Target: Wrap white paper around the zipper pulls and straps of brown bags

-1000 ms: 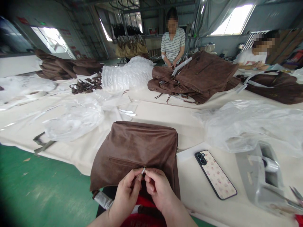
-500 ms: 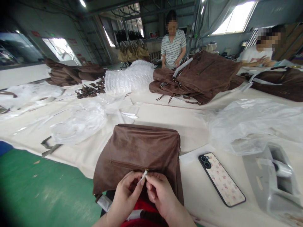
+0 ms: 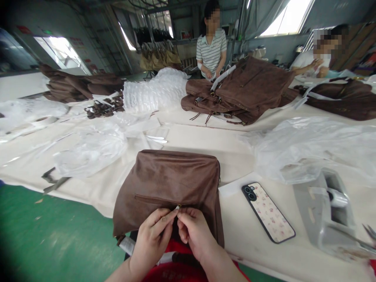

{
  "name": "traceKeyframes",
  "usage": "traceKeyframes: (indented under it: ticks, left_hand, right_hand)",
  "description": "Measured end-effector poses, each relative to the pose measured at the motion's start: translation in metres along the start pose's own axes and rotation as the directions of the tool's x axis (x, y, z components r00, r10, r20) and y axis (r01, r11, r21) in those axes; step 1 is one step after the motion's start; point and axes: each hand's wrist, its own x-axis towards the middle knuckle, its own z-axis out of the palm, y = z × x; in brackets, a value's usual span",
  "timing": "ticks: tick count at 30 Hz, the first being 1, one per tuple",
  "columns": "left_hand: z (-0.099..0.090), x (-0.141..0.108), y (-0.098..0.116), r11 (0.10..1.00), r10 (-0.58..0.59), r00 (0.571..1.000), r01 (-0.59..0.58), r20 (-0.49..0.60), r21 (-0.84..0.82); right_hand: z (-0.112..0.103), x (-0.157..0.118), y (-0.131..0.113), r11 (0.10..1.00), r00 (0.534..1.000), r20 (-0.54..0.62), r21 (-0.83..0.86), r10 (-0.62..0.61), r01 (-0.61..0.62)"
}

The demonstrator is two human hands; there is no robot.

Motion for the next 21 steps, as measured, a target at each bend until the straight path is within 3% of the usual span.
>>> traceKeyframes:
  ticks: [6, 13, 16, 18, 21]
  left_hand:
    - [-0.001, -0.003, 0.000, 1.000, 0.001, 1.000, -0.001, 0.028, 0.003]
    - [-0.008, 0.000, 0.003, 0.974, -0.126, 0.992, 0.123, -0.003, -0.193]
    - [-0.018, 0.020, -0.003, 0.993, -0.054, 0.998, 0.056, 0.030, -0.103]
    - [-0.023, 0.041, -0.007, 0.999, 0.037, 0.992, -0.037, 0.117, -0.005]
    - [-0.024, 0.077, -0.009, 0.978, 0.120, 0.940, -0.167, 0.318, 0.124]
  right_hand:
    - [0.000, -0.001, -0.001, 0.995, 0.999, 0.016, 0.093, -0.036, 0.035]
    - [0.002, 0.002, 0.006, 0.997, 0.998, -0.037, -0.059, -0.057, 0.054]
    - [0.000, 0.002, 0.006, 0.952, 0.992, -0.060, -0.292, -0.109, 0.087]
    - [-0.002, -0.001, 0.003, 0.779, 0.961, -0.062, -0.601, -0.270, 0.180]
    - [-0.006, -0.007, -0.002, 0.314, 0.863, 0.019, -0.927, -0.505, 0.204]
